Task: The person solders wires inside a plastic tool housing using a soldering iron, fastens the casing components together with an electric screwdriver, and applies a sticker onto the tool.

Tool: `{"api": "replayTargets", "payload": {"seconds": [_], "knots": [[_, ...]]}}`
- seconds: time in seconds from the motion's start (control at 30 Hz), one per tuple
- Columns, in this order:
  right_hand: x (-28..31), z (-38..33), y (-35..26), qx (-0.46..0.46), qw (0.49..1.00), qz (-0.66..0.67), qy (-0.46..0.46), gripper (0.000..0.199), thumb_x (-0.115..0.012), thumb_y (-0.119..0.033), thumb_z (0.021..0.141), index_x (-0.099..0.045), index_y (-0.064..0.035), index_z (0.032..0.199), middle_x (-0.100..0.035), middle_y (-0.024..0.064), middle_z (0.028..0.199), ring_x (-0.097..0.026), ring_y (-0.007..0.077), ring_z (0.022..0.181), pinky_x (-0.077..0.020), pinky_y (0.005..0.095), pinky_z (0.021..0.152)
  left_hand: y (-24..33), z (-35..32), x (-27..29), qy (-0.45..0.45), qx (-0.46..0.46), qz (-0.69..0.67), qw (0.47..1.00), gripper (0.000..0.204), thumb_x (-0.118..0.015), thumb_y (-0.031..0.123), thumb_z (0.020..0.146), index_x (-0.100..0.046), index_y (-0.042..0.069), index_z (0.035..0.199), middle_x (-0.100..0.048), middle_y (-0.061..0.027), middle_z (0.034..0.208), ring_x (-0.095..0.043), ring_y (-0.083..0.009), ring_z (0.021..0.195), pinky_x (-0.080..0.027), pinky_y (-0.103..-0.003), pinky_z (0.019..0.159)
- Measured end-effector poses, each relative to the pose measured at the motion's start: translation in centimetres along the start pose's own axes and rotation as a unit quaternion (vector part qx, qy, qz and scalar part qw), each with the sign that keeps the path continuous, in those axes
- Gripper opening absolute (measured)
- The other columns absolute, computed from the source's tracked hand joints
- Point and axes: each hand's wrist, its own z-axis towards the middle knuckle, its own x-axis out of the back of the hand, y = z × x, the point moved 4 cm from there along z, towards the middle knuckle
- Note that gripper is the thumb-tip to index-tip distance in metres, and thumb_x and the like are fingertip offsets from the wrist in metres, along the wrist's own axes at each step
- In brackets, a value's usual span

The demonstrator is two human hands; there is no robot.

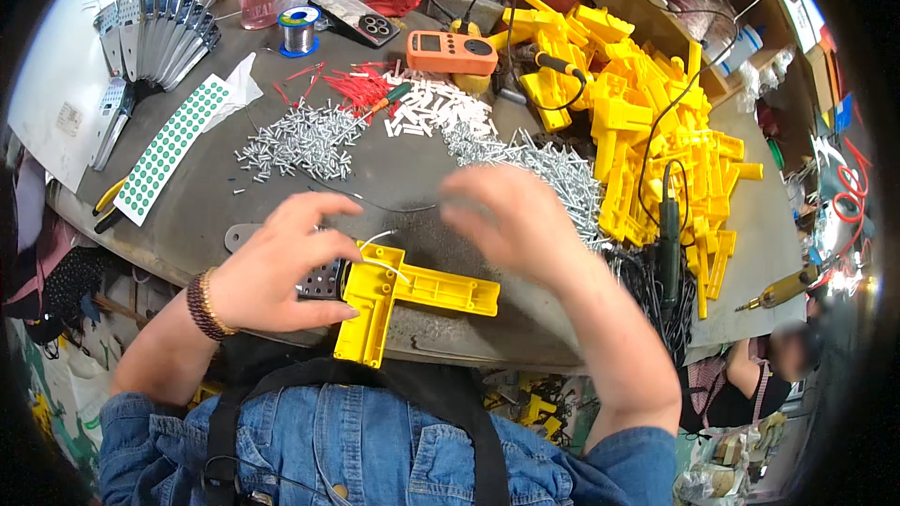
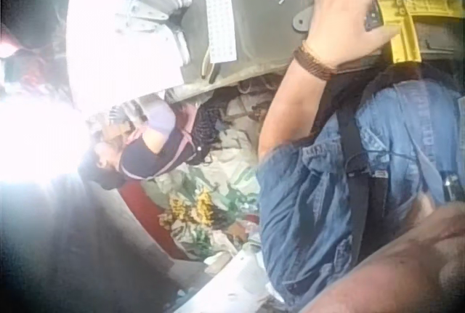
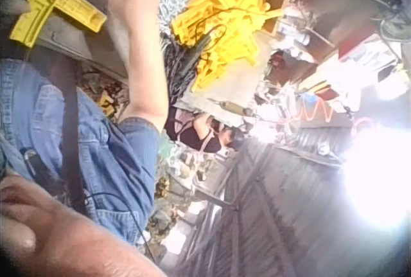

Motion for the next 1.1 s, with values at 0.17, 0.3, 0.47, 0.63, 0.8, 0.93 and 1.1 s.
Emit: {"api": "replayTargets", "payload": {"seconds": [0.17, 0.3, 0.47, 0.63, 0.8, 0.93, 1.1], "knots": [[-4.5, 10.7, 5.8, 0.059, 0.982, -0.178, -0.032, 0.024, -0.065, -0.018, 0.083, -0.064, -0.0074, 0.105, -0.063, 0.0119, 0.107, -0.059, 0.0305, 0.104, -0.0484, 0.0410, 0.089, -0.8, 0.4, -1.9, -0.002, -0.006, 0.035, 0.999, 0.031, -0.073, 0.035, 0.077, -0.062, 0.012, 0.094, -0.057, -0.0100, 0.120, -0.054, -0.0298, 0.107, -0.038, -0.043, 0.090], [-8.1, 13.8, 7.0, 0.123, 0.955, -0.271, 0.006, 0.015, -0.057, -0.012, 0.080, -0.062, -0.0095, 0.094, -0.060, 0.0075, 0.100, -0.061, 0.0235, 0.101, -0.0511, 0.0355, 0.082, -0.5, 0.2, -2.0, 0.017, -0.002, 0.055, 0.998, 0.025, -0.070, 0.037, 0.078, -0.063, 0.016, 0.089, -0.058, -0.0064, 0.119, -0.054, -0.0273, 0.106, -0.038, -0.043, 0.089], [-6.5, 14.9, 7.0, 0.122, 0.954, -0.270, -0.053, 0.016, -0.063, -0.017, 0.081, -0.064, -0.0095, 0.094, -0.062, 0.0086, 0.099, -0.063, 0.0262, 0.096, -0.0512, 0.0383, 0.080, -1.1, 0.0, -1.6, 0.029, 0.008, 0.040, 0.999, 0.019, -0.070, 0.033, 0.076, -0.063, 0.017, 0.084, -0.059, -0.0049, 0.116, -0.054, -0.0242, 0.106, -0.037, -0.040, 0.089], [-5.4, 22.7, 7.7, -0.009, 0.992, -0.061, -0.106, 0.032, -0.064, -0.035, 0.086, -0.068, -0.0040, 0.093, -0.066, 0.0158, 0.095, -0.063, 0.0338, 0.096, -0.0497, 0.0435, 0.082, -1.8, 0.2, -1.2, 0.046, 0.040, 0.022, 0.998, 0.017, -0.069, 0.028, 0.074, -0.061, 0.016, 0.084, -0.060, -0.0051, 0.114, -0.055, -0.0221, 0.105, -0.038, -0.038, 0.087], [-9.2, 31.9, 11.8, -0.123, 0.972, -0.200, -0.018, 0.058, -0.066, -0.041, 0.084, -0.053, -0.0006, 0.125, -0.065, 0.0226, 0.109, -0.059, 0.0383, 0.110, -0.0476, 0.0438, 0.094, -1.8, 0.9, -1.3, 0.053, 0.007, 0.052, 0.997, 0.012, -0.061, 0.029, 0.078, -0.061, 0.019, 0.085, -0.060, -0.0053, 0.115, -0.056, -0.0205, 0.103, -0.039, -0.037, 0.087], [-10.9, 35.2, 12.4, -0.226, 0.953, -0.191, -0.067, 0.074, -0.075, -0.051, 0.072, -0.054, -0.0050, 0.126, -0.059, 0.0166, 0.126, -0.053, 0.0345, 0.121, -0.0445, 0.0446, 0.099, -2.1, 0.7, -0.9, 0.040, 0.018, 0.072, 0.996, 0.017, -0.068, 0.031, 0.074, -0.060, 0.021, 0.085, -0.060, -0.0037, 0.118, -0.055, -0.0200, 0.105, -0.039, -0.038, 0.088], [-10.7, 35.0, 13.2, -0.221, 0.959, -0.147, -0.102, 0.081, -0.077, -0.051, 0.057, -0.063, -0.0119, 0.127, -0.051, 0.0154, 0.137, -0.046, 0.0311, 0.128, -0.0369, 0.0490, 0.107, -2.3, 0.8, -0.1, 0.028, 0.013, 0.078, 0.996, 0.017, -0.068, 0.029, 0.073, -0.061, 0.019, 0.085, -0.060, -0.0032, 0.118, -0.055, -0.0195, 0.106, -0.039, -0.037, 0.090]]}}
